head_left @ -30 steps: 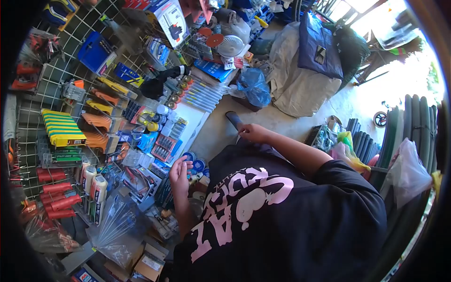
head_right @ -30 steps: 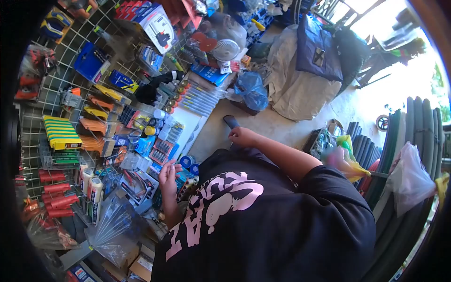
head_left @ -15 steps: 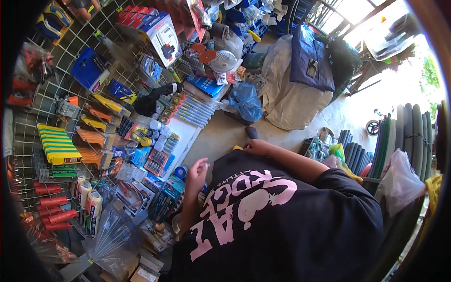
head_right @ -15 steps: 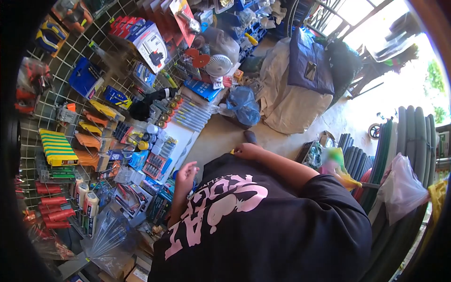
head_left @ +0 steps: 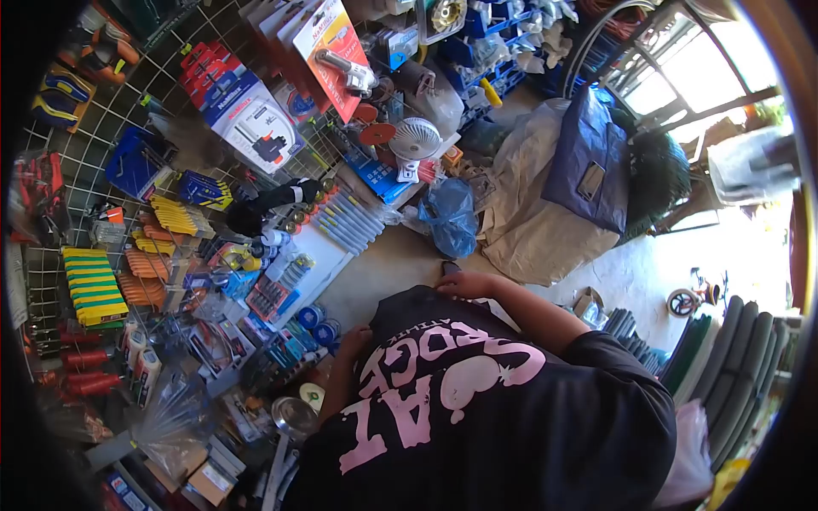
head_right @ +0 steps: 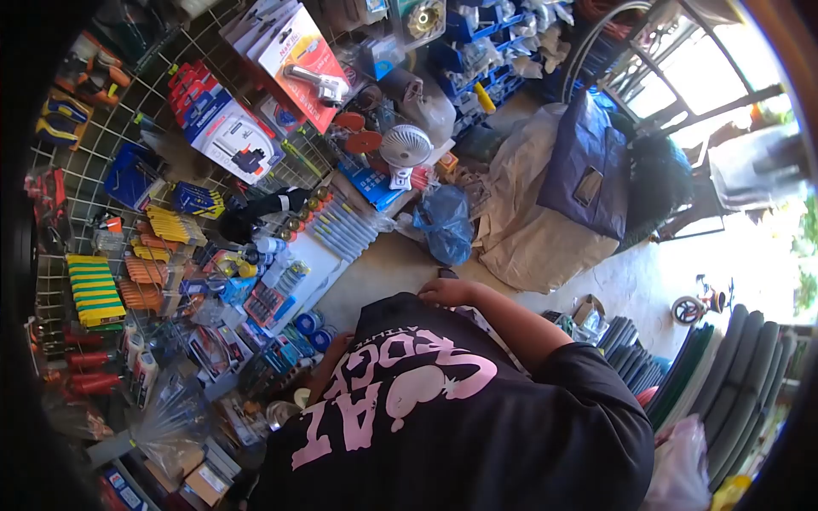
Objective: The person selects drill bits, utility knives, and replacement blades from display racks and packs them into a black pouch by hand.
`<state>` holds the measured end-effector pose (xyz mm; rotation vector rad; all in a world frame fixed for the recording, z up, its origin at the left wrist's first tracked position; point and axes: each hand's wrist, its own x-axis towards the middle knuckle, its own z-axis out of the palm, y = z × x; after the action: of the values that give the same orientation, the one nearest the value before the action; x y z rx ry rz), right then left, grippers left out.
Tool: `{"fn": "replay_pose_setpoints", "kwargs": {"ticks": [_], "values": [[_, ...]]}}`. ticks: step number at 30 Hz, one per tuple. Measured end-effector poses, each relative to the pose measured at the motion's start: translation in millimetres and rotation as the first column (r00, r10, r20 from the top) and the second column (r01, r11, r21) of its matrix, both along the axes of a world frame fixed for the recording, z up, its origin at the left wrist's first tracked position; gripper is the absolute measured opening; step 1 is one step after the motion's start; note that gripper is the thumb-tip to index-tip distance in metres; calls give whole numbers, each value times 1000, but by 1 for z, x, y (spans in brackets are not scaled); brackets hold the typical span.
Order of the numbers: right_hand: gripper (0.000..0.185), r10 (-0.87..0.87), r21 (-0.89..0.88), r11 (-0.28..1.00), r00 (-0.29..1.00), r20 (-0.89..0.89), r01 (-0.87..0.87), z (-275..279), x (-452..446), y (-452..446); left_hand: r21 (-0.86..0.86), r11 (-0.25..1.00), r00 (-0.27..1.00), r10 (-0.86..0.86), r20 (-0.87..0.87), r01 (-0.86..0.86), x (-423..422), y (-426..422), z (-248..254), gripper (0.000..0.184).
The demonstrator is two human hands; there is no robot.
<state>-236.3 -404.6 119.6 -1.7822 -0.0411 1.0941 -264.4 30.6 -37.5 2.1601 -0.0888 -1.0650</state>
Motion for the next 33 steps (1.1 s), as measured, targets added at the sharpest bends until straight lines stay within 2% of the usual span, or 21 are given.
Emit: {"fn": "replay_pose_setpoints", "kwargs": {"ticks": [2,5,8,9,10,11,13,14,16,17,19,20,22,24,25,27,28,29,30,33], "values": [[58,5,32,1000,983,-181,1,18,11,-19,-133,991,1000,-9,2,9,-21,-5,-23,39],[63,123,143,985,967,-224,-92,5,17,-45,-36,999,996,11,-85,-14,-19,-37,20,39],[61,85,152,988,940,-329,-36,-23,17,-57,-13,984,981,177,-80,-178,-11,-48,44,39],[60,62,141,990,926,-372,-10,-33,15,-58,-8,984,981,177,-77,-178,-9,-45,42,39],[58,104,55,994,932,-347,-90,-44,13,-58,-7,985,983,172,-71,-172,-6,-41,33,39],[58,227,45,974,954,-196,-223,-76,4,-59,-10,986,985,163,-63,-164,-1,-38,23,38],[57,451,-42,892,886,108,-449,-153,-20,-54,-65,989,961,114,-251,-135,10,-36,8,37],[54,466,-25,885,882,77,-465,-152,-24,-42,-90,989,936,82,-342,-119,15,-31,-2,37],[47,478,-7,878,878,35,-478,-146,-8,-17,-82,966,952,-257,-167,246,11,7,-75,35],[46,498,8,867,865,58,-499,-152,-6,-3,-58,903,900,-429,-79,425,23,20,-98,34],[44,544,23,836,833,101,-549,-186,-15,28,14,796,765,-576,-288,605,60,-2,-58,31],[43,594,-5,804,802,69,-595,-208,-26,53,-2,766,731,-613,-300,642,69,-11,-42,32],[42,692,-31,722,722,1,-692,-259,-45,107,-26,714,676,-673,-299,700,76,-22,-50,35],[42,754,121,656,642,-137,-745,-317,-56,151,-43,655,619,-731,-286,754,71,-21,-70,38],[42,782,200,623,590,-201,-757,-343,-61,172,-53,603,551,-758,-349,796,71,-25,-78,39],[44,811,85,545,498,-307,-834,-310,-40,157,-98,509,412,-781,-469,855,63,-41,-86,42],[45,818,35,491,447,-362,-871,-285,-27,148,-62,468,375,-774,-510,882,59,-45,-91,46],[57,721,-27,554,496,-483,-832,-290,-30,149,-32,424,337,-761,-555,905,52,-50,-93,50],[56,683,-57,570,512,-521,-820,-295,-32,151,-7,376,297,-745,-597,927,45,-54,-93,54],[55,633,-237,560,594,-495,-794,-306,-42,144,73,201,196,-707,-679,977,45,-75,-101,68]]}}
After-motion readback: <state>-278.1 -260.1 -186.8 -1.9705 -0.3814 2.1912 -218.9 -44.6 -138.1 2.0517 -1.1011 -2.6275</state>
